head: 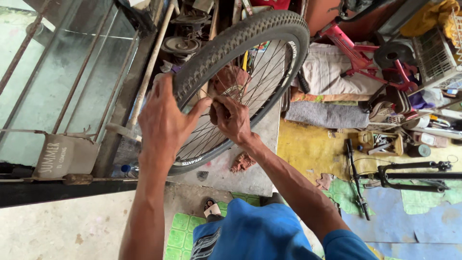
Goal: The person adjusts the spokes on a bicycle wheel using a spoke wrench. Then, the person retrieves a funnel and a bottle of liquid, pours the liquid into a scooter's fuel tank using the funnel, and receives payment.
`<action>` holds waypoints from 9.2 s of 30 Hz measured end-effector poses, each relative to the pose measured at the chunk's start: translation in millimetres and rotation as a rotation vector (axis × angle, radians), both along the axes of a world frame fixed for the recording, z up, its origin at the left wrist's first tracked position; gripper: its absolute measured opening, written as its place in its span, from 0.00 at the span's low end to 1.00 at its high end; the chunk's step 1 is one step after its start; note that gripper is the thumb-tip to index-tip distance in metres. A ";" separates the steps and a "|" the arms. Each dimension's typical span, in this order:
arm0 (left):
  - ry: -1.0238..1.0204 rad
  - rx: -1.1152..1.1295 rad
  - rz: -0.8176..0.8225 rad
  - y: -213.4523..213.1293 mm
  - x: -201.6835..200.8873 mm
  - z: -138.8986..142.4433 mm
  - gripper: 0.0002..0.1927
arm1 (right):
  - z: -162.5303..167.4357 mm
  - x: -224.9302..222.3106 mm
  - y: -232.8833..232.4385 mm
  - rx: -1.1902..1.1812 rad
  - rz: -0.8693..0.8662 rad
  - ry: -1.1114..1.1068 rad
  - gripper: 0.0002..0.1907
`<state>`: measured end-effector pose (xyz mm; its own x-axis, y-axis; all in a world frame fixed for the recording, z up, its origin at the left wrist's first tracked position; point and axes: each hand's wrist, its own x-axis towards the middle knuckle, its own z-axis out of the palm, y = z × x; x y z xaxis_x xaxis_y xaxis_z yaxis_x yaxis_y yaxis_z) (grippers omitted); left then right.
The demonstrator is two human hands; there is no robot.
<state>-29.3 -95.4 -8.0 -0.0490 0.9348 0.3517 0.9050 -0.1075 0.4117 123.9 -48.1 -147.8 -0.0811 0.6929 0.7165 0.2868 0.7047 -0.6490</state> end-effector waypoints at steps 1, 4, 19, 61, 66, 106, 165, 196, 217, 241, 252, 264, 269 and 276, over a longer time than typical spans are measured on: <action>-0.006 -0.005 0.042 -3.6 0.2 -2.2 0.36 | -1.0 0.8 -1.7 -0.021 0.013 0.003 0.06; -0.018 0.023 0.023 -3.3 -0.3 1.6 0.31 | -2.0 1.5 -7.0 -0.150 0.065 0.050 0.06; 0.214 0.051 -0.076 60.2 26.2 20.0 0.38 | 7.5 16.6 24.0 -0.301 -0.003 0.084 0.08; 0.276 0.282 -0.025 97.6 35.4 0.5 0.40 | -28.6 31.3 68.9 -0.080 0.019 -0.059 0.09; 0.249 0.263 -0.029 96.7 29.3 0.9 0.38 | -38.8 36.2 40.3 -0.248 0.121 -0.120 0.08; 0.259 0.293 -0.008 89.2 40.4 0.6 0.38 | -38.9 44.3 39.6 -0.179 0.107 -0.086 0.09; 0.243 0.252 -0.036 89.2 54.1 6.1 0.36 | -11.1 36.7 30.9 -0.318 -0.030 -0.008 0.09; 0.277 0.281 -0.054 92.4 57.1 0.4 0.37 | -17.6 54.2 72.9 -0.058 0.037 -0.018 0.06; 0.278 0.326 -0.026 90.5 59.7 -0.4 0.36 | -43.0 46.1 46.6 -0.158 -0.016 0.040 0.02; 0.246 0.284 -0.034 86.8 57.8 7.0 0.35 | -32.7 58.0 65.7 -0.080 -0.058 -0.072 0.03; 0.223 0.265 -0.061 81.9 55.8 9.3 0.34 | -41.7 54.5 38.6 -0.046 0.036 -0.098 0.02; 0.234 0.208 -0.060 82.2 59.4 11.0 0.36 | -2.4 61.0 65.8 -0.631 0.371 0.257 0.10; 0.199 0.080 -0.055 79.4 59.0 10.5 0.36 | -31.1 53.2 41.0 -0.406 0.049 0.019 0.06; 0.233 0.153 -0.045 79.8 61.1 16.3 0.38 | -15.5 37.4 62.2 0.045 -0.292 -0.045 0.03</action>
